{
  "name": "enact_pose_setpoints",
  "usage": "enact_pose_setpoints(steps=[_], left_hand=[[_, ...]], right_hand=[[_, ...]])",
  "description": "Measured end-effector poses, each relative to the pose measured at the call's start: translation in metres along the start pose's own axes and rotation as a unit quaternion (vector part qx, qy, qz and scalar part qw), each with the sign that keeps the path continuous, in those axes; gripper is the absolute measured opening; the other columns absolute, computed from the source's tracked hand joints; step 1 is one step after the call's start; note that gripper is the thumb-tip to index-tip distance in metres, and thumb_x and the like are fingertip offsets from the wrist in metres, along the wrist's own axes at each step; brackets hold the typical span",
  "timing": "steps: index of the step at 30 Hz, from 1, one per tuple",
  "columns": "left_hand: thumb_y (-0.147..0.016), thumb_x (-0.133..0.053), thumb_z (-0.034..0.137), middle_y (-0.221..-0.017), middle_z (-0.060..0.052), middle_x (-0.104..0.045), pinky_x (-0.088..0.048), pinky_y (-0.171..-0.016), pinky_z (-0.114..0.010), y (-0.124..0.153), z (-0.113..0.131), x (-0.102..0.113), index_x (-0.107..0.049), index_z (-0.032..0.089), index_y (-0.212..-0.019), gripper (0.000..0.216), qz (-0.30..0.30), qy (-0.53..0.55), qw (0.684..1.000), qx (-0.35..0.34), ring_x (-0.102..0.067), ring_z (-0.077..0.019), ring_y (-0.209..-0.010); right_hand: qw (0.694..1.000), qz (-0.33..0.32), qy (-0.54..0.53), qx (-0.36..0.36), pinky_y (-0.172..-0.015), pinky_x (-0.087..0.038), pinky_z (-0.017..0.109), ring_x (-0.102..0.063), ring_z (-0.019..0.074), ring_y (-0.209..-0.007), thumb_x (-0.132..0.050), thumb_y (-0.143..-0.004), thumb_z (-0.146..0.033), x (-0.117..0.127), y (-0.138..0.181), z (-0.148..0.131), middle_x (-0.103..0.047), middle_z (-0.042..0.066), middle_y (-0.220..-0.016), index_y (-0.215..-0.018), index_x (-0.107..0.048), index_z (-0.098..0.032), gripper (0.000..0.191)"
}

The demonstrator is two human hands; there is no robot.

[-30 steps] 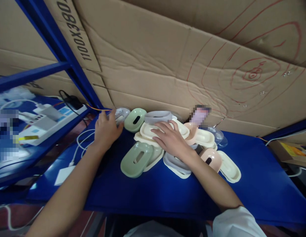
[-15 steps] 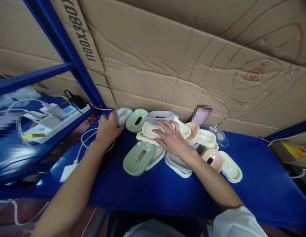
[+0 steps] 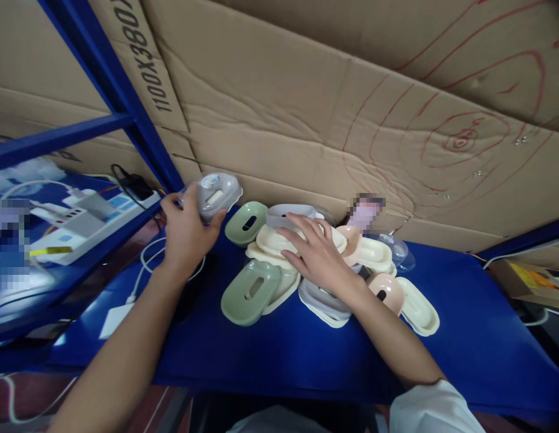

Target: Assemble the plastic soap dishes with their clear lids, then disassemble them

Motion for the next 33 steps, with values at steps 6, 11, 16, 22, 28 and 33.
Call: enact_pose_setpoints(steps=[6, 11, 16, 22, 28, 33], left_hand=[[-0.095, -0.077, 0.044, -0.157, -0.013, -0.044, -0.037, -0.127, -0.061, 0.025, 0.048, 0.011, -0.038, 0.029, -0.164, 0.081, -0.025, 0.207, 0.956, -0.205, -0.043, -0.0364, -0.149], [-0.098, -0.073, 0.043, -0.168, -0.012, -0.039, -0.040, -0.127, -0.058, 0.069, 0.084, -0.012, -0.034, 0.036, -0.166, 0.079, -0.212, 0.418, 0.864, -0.182, -0.042, -0.0370, -0.154], [-0.102, -0.070, 0.040, -0.166, -0.010, -0.047, -0.053, -0.117, -0.052, 0.086, 0.097, -0.033, -0.042, 0.038, -0.161, 0.065, -0.270, 0.549, 0.784, -0.106, -0.056, -0.0340, -0.145], [-0.101, -0.071, 0.044, -0.167, -0.010, -0.046, -0.047, -0.123, -0.053, 0.090, 0.094, -0.044, -0.045, 0.036, -0.159, 0.064, -0.211, 0.567, 0.795, -0.048, -0.051, -0.0333, -0.151], [-0.101, -0.070, 0.050, -0.169, -0.011, -0.043, -0.043, -0.127, -0.053, 0.084, 0.082, -0.051, -0.042, 0.033, -0.160, 0.068, -0.153, 0.529, 0.835, 0.006, -0.049, -0.0322, -0.152], [-0.099, -0.074, 0.045, -0.168, -0.011, -0.044, -0.048, -0.122, -0.051, 0.089, 0.088, -0.054, -0.043, 0.035, -0.159, 0.068, -0.178, 0.539, 0.823, -0.015, -0.055, -0.0317, -0.147]], right_hand=[[0.995, 0.049, -0.082, -0.019, -0.128, -0.034, 0.062, -0.028, 0.0338, -0.164, -0.057, -0.108, -0.048, 0.032, 0.000, 0.003, -0.024, 0.011, -0.178, -0.167, -0.031, -0.036, 0.066], [0.973, 0.048, -0.225, -0.035, -0.130, -0.036, 0.060, -0.030, 0.0353, -0.163, -0.079, -0.089, -0.063, 0.056, 0.006, 0.026, -0.025, 0.010, -0.177, -0.172, -0.012, -0.038, 0.109], [0.950, 0.021, -0.308, -0.056, -0.130, -0.038, 0.056, -0.042, 0.0332, -0.157, -0.082, -0.089, -0.056, 0.054, 0.008, 0.038, -0.037, 0.009, -0.171, -0.169, -0.025, -0.035, 0.101], [0.948, 0.043, -0.309, -0.057, -0.130, -0.038, 0.055, -0.037, 0.0324, -0.158, -0.079, -0.092, -0.050, 0.052, 0.007, 0.045, -0.037, 0.008, -0.171, -0.165, -0.032, -0.035, 0.089], [0.939, 0.053, -0.326, -0.098, -0.115, -0.053, 0.050, -0.060, 0.0277, -0.137, -0.070, -0.100, -0.049, 0.039, 0.009, 0.066, -0.054, 0.009, -0.157, -0.157, -0.044, -0.036, 0.065], [0.968, 0.027, -0.228, -0.099, -0.118, -0.049, 0.055, -0.057, 0.0321, -0.140, -0.072, -0.097, -0.047, 0.020, 0.006, 0.069, -0.058, 0.012, -0.150, -0.148, -0.056, -0.028, 0.056]])
Point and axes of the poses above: each hand's wrist, its own y-axis away from the middle knuckle, its own x-axis out of the back of the hand, z = x × y, the point moved 4 cm from there along -y, towards the middle knuckle
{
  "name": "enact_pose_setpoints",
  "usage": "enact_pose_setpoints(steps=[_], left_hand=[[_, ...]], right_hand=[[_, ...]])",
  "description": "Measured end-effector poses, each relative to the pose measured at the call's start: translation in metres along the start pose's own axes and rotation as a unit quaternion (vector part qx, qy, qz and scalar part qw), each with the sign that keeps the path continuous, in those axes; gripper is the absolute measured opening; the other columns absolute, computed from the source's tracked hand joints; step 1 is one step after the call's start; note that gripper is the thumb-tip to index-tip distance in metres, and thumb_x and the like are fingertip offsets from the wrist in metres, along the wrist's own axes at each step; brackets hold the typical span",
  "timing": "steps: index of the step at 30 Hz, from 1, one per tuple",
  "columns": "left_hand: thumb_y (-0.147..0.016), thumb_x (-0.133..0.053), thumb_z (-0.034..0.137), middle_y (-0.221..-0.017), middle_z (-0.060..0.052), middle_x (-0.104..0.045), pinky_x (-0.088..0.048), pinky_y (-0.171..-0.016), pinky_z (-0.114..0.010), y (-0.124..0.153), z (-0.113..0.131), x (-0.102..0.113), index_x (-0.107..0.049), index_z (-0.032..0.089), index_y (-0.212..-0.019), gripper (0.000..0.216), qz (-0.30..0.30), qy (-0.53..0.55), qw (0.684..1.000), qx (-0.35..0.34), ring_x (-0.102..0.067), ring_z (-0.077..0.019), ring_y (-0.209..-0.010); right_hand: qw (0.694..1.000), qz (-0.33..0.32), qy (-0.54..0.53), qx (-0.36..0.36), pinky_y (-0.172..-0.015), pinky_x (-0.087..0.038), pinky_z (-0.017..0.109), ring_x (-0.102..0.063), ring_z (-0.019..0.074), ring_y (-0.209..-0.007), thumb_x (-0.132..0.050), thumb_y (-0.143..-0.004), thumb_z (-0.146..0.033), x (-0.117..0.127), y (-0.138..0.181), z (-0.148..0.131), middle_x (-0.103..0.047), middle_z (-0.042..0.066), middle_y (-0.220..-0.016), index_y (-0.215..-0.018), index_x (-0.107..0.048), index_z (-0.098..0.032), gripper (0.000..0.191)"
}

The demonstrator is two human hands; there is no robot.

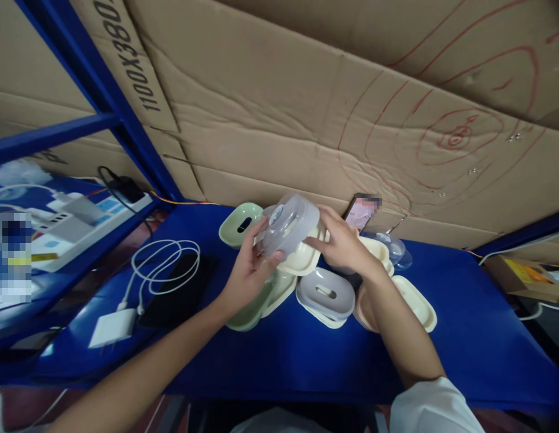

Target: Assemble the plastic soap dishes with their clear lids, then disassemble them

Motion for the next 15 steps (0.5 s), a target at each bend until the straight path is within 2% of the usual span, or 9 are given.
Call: enact_pose_setpoints(steps=[3, 6, 9, 11, 12, 15], left_hand=[[-0.100, -0.073, 0.042, -0.168, -0.012, -0.044, -0.049, -0.121, -0.050, 0.003, 0.003, -0.003, -0.042, 0.034, -0.160, 0.067, -0.013, 0.008, 1.000, -0.008, -0.056, -0.0308, -0.146], [-0.101, -0.071, 0.042, -0.167, -0.012, -0.045, -0.050, -0.120, -0.049, 0.004, 0.003, -0.002, -0.041, 0.033, -0.160, 0.067, -0.019, 0.011, 1.000, -0.007, -0.055, -0.0305, -0.146], [-0.100, -0.072, 0.041, -0.167, -0.011, -0.044, -0.050, -0.120, -0.049, 0.004, 0.001, 0.001, -0.041, 0.033, -0.159, 0.067, -0.022, 0.007, 1.000, -0.002, -0.054, -0.0303, -0.147], [-0.101, -0.072, 0.040, -0.168, -0.011, -0.043, -0.049, -0.121, -0.049, 0.004, -0.001, 0.002, -0.041, 0.034, -0.160, 0.067, -0.021, 0.004, 1.000, -0.003, -0.052, -0.0303, -0.149], [-0.101, -0.072, 0.041, -0.169, -0.011, -0.042, -0.049, -0.121, -0.049, 0.004, -0.001, 0.002, -0.040, 0.035, -0.160, 0.067, -0.021, 0.002, 1.000, -0.007, -0.052, -0.0303, -0.149], [-0.102, -0.070, 0.042, -0.169, -0.011, -0.043, -0.050, -0.120, -0.049, 0.004, 0.005, 0.000, -0.038, 0.036, -0.160, 0.067, -0.027, -0.005, 0.999, -0.027, -0.053, -0.0300, -0.148]], right_hand=[[0.999, 0.045, 0.030, -0.005, -0.112, -0.053, 0.053, -0.063, 0.0298, -0.128, -0.068, -0.099, -0.037, 0.008, -0.002, 0.016, -0.065, 0.011, -0.138, -0.138, -0.063, -0.026, 0.041], [0.989, 0.117, 0.081, -0.043, -0.110, -0.053, 0.053, -0.064, 0.0296, -0.123, -0.061, -0.102, -0.036, 0.024, -0.002, 0.037, -0.068, 0.012, -0.129, -0.132, -0.066, -0.025, 0.033], [0.970, 0.160, 0.164, -0.083, -0.115, -0.046, 0.061, -0.059, 0.0346, -0.132, -0.055, -0.104, -0.041, 0.031, -0.001, 0.042, -0.063, 0.017, -0.137, -0.132, -0.067, -0.024, 0.035], [0.970, 0.154, 0.175, -0.071, -0.119, -0.041, 0.063, -0.053, 0.0363, -0.140, -0.053, -0.106, -0.043, 0.026, 0.000, 0.028, -0.059, 0.017, -0.146, -0.133, -0.067, -0.025, 0.036], [0.978, 0.139, 0.148, -0.054, -0.118, -0.043, 0.061, -0.054, 0.0352, -0.139, -0.051, -0.107, -0.044, 0.021, -0.001, 0.016, -0.060, 0.016, -0.146, -0.132, -0.067, -0.025, 0.036], [0.999, 0.043, -0.016, -0.025, -0.102, -0.056, 0.046, -0.068, 0.0267, -0.113, -0.046, -0.110, -0.045, 0.000, -0.001, -0.018, -0.072, 0.010, -0.120, -0.117, -0.071, -0.023, 0.034]])
Point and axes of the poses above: each hand's wrist, its own y-axis away from the middle knuckle, its own x-axis out of the back of the hand, z = x × y, the point moved 4 cm from there along -y, towards the middle knuckle
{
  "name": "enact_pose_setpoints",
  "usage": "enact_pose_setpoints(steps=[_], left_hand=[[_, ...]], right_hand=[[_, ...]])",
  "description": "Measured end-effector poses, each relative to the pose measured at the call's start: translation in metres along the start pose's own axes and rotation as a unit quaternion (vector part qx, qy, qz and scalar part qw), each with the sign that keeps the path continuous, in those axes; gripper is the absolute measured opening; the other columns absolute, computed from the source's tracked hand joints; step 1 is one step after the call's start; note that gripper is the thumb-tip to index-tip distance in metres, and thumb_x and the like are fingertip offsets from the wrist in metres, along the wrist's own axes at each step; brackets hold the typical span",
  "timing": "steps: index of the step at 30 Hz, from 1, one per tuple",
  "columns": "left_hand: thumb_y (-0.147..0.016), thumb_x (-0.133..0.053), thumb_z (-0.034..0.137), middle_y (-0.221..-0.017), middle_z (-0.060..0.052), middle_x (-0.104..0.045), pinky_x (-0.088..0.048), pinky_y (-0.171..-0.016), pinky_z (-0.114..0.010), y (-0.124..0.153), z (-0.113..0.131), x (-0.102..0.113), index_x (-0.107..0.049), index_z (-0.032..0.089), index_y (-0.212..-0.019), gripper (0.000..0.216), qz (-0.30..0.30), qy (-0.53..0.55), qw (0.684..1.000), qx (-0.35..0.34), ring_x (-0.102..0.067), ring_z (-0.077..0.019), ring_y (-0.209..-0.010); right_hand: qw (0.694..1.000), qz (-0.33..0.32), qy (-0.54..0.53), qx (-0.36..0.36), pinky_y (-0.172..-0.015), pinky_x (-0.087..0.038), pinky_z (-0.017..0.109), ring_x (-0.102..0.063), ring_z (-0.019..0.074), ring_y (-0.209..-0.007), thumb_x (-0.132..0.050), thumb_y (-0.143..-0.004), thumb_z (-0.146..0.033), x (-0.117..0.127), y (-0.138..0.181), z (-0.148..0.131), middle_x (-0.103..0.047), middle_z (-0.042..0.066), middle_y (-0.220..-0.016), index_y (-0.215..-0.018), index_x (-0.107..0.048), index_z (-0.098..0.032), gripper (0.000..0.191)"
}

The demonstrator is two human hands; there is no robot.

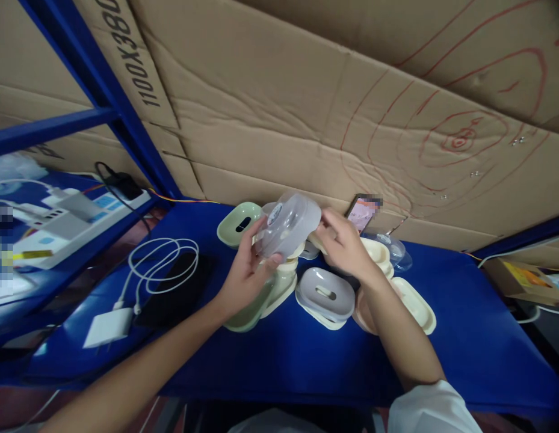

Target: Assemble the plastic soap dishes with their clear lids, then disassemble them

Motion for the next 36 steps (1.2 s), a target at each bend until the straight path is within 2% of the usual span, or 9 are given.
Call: enact_pose_setpoints(steps=[3, 6, 12, 15, 19, 23, 27, 32, 36], left_hand=[[-0.101, -0.071, 0.042, -0.167, -0.011, -0.044, -0.052, -0.118, -0.047, 0.000, 0.009, -0.001, -0.038, 0.036, -0.160, 0.068, -0.007, -0.002, 1.000, -0.014, -0.055, -0.0295, -0.146], [-0.101, -0.072, 0.041, -0.168, -0.010, -0.042, -0.052, -0.118, -0.047, 0.000, 0.013, 0.000, -0.038, 0.037, -0.159, 0.067, -0.004, -0.006, 1.000, -0.017, -0.055, -0.0297, -0.146], [-0.097, -0.078, 0.040, -0.164, -0.010, -0.046, -0.048, -0.121, -0.051, 0.005, 0.012, 0.000, -0.038, 0.037, -0.155, 0.070, -0.003, -0.021, 0.999, -0.029, -0.054, -0.0296, -0.147], [-0.099, -0.073, 0.047, -0.159, -0.010, -0.050, -0.046, -0.122, -0.054, -0.001, 0.017, 0.012, -0.042, 0.035, -0.151, 0.062, 0.033, -0.048, 0.998, -0.035, -0.054, -0.0301, -0.145], [-0.095, -0.076, 0.052, -0.151, -0.011, -0.053, -0.051, -0.116, -0.057, -0.025, 0.022, 0.063, -0.045, 0.034, -0.149, 0.066, 0.139, -0.212, 0.967, -0.034, -0.057, -0.0325, -0.137], [-0.090, -0.078, 0.052, -0.152, -0.020, -0.047, -0.041, -0.113, -0.074, -0.041, 0.017, 0.118, -0.053, 0.024, -0.148, 0.069, 0.161, -0.510, 0.845, 0.013, -0.048, -0.0518, -0.142], [-0.094, -0.068, 0.059, -0.143, -0.027, -0.054, -0.045, -0.097, -0.079, -0.038, -0.006, 0.147, -0.057, 0.017, -0.142, 0.065, 0.116, -0.633, 0.759, 0.101, -0.056, -0.0563, -0.128], [-0.087, -0.068, 0.074, -0.119, -0.027, -0.070, -0.048, -0.094, -0.074, -0.035, -0.044, 0.163, -0.064, 0.017, -0.133, 0.073, 0.032, -0.635, 0.756, 0.153, -0.065, -0.0524, -0.117], [-0.085, -0.067, 0.077, -0.126, -0.025, -0.069, -0.049, -0.096, -0.072, -0.034, -0.056, 0.167, -0.066, 0.019, -0.121, 0.069, 0.014, -0.619, 0.776, 0.122, -0.063, -0.0517, -0.123]], right_hand=[[0.988, -0.080, -0.129, -0.035, -0.095, -0.058, 0.042, -0.069, 0.0222, -0.093, -0.053, -0.106, -0.046, -0.016, 0.004, -0.014, -0.073, 0.004, -0.096, -0.102, -0.071, -0.023, 0.030], [0.964, -0.102, -0.241, -0.051, -0.099, -0.058, 0.043, -0.069, 0.0221, -0.098, -0.064, -0.100, -0.049, -0.021, 0.007, -0.012, -0.073, 0.003, -0.103, -0.113, -0.070, -0.024, 0.029], [0.927, -0.140, -0.340, -0.072, -0.092, -0.060, 0.038, -0.068, 0.0210, -0.100, -0.076, -0.087, -0.070, -0.027, 0.011, -0.012, -0.071, 0.005, -0.115, -0.132, -0.061, -0.028, 0.064], [0.944, -0.053, -0.297, -0.132, -0.083, -0.059, 0.033, -0.068, 0.0197, -0.088, -0.067, -0.088, -0.080, -0.014, 0.007, -0.009, -0.071, 0.003, -0.098, -0.112, -0.067, -0.026, 0.060], [0.978, -0.004, -0.144, -0.150, -0.072, -0.055, 0.031, -0.066, 0.0194, -0.079, -0.056, -0.096, -0.080, 0.017, 0.003, 0.006, -0.071, 0.003, -0.090, -0.105, -0.070, -0.024, 0.059], [0.982, 0.037, 0.154, -0.101, -0.087, -0.056, 0.042, -0.068, 0.0279, -0.091, -0.053, -0.103, -0.067, 0.035, 0.002, 0.025, -0.072, 0.012, -0.098, -0.117, -0.073, -0.018, 0.054], [0.967, 0.029, 0.252, -0.035, -0.105, -0.052, 0.054, -0.064, 0.0360, -0.122, -0.043, -0.110, -0.046, 0.025, 0.000, 0.032, -0.070, 0.020, -0.128, -0.137, -0.068, -0.017, 0.047], [0.963, 0.012, 0.267, -0.037, -0.110, -0.050, 0.060, -0.060, 0.0379, -0.133, -0.045, -0.108, -0.034, 0.021, 0.000, 0.029, -0.064, 0.019, -0.143, -0.140, -0.068, -0.019, 0.042], [0.975, -0.010, 0.220, -0.020, -0.113, -0.050, 0.058, -0.060, 0.0348, -0.134, -0.048, -0.108, -0.038, 0.020, 0.002, 0.025, -0.065, 0.017, -0.141, -0.138, -0.069, -0.021, 0.040]])
Point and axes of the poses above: each hand's wrist, its own y-axis away from the middle knuckle, its own x-axis out of the back of the hand, z = x × y, the point moved 4 cm from there along -y, towards the middle knuckle
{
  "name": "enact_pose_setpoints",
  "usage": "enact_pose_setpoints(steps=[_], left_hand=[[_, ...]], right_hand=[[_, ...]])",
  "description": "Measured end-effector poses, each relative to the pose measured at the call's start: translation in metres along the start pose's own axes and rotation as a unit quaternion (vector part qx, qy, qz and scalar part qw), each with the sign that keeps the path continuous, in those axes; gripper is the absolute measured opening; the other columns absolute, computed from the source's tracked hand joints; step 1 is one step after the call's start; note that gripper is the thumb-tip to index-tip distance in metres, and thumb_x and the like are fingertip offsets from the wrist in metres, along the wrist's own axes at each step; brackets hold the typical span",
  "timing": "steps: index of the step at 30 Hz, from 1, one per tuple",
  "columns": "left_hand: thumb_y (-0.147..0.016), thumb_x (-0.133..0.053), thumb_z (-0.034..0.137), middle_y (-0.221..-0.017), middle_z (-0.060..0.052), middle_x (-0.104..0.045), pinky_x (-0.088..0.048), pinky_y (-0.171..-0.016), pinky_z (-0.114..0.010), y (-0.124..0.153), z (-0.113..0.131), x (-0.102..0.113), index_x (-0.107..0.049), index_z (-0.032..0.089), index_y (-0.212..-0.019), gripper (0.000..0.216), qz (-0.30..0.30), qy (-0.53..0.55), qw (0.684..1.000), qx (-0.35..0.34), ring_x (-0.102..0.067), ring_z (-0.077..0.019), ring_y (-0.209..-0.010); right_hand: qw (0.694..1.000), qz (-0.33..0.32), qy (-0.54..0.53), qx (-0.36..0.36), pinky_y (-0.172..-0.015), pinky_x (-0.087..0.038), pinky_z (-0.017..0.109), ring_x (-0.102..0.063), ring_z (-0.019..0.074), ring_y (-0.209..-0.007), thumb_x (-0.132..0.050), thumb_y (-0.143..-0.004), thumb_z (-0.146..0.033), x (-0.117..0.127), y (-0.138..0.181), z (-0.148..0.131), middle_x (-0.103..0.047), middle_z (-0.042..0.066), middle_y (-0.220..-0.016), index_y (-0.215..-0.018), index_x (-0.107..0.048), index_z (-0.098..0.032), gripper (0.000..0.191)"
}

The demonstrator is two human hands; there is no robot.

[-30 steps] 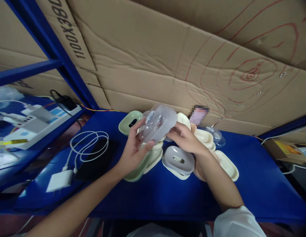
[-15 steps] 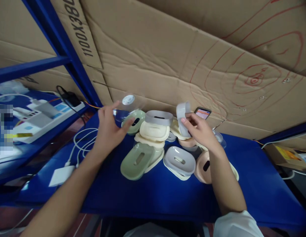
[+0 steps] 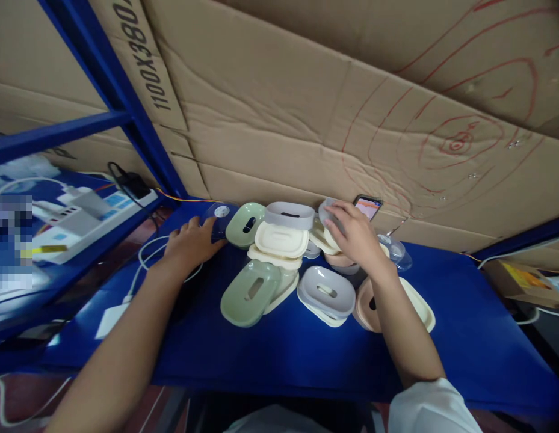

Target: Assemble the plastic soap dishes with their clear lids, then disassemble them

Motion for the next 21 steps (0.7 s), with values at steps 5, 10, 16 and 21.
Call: enact_pose_setpoints(steps=[5, 10, 16, 21], left_hand=[[-0.092, -0.065, 0.054, -0.132, -0.025, -0.066, -0.051, -0.095, -0.071, 0.003, 0.018, 0.015, -0.065, 0.017, -0.128, 0.053, -0.006, -0.015, 1.000, -0.004, -0.064, -0.0515, -0.121], [-0.103, -0.042, 0.030, -0.138, -0.024, -0.064, -0.052, -0.098, -0.060, 0.012, 0.068, 0.045, -0.061, 0.015, -0.140, 0.044, 0.027, -0.032, 0.999, -0.032, -0.066, -0.0439, -0.122], [-0.105, -0.047, 0.035, -0.098, -0.009, -0.075, -0.053, -0.077, -0.038, 0.041, 0.125, 0.051, -0.071, 0.021, -0.108, 0.028, 0.065, 0.033, 0.985, -0.159, -0.072, -0.0282, -0.089], [-0.103, -0.056, 0.033, -0.074, -0.004, -0.068, -0.049, -0.069, -0.034, 0.069, 0.158, 0.043, -0.066, 0.023, -0.079, 0.028, 0.028, 0.072, 0.936, -0.344, -0.067, -0.0214, -0.073]], right_hand=[[0.999, 0.001, -0.027, 0.024, -0.115, -0.049, 0.060, -0.060, 0.0357, -0.138, -0.053, -0.107, -0.042, 0.019, 0.007, -0.023, -0.063, 0.015, -0.147, -0.139, -0.069, -0.024, 0.039], [0.992, 0.097, -0.068, 0.052, -0.116, -0.051, 0.053, -0.063, 0.0306, -0.136, -0.060, -0.106, -0.039, 0.092, 0.030, -0.052, -0.067, 0.008, -0.144, -0.137, -0.070, -0.031, 0.034], [0.982, 0.186, 0.002, 0.026, -0.097, -0.057, 0.048, -0.074, 0.0273, -0.107, -0.063, -0.104, -0.031, 0.109, 0.073, -0.034, -0.078, 0.006, -0.115, -0.124, -0.075, -0.030, 0.023], [0.993, -0.030, -0.005, 0.111, -0.081, -0.054, 0.047, -0.071, 0.0278, -0.085, -0.066, -0.102, -0.037, 0.021, 0.113, -0.036, -0.078, 0.005, -0.092, -0.111, -0.077, -0.031, 0.015]])
Point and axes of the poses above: each hand's wrist, its own y-axis away from the middle knuckle, its own x-axis out of the back of the hand, z = x × y, the point moved 4 cm from there along -y, towards the middle knuckle
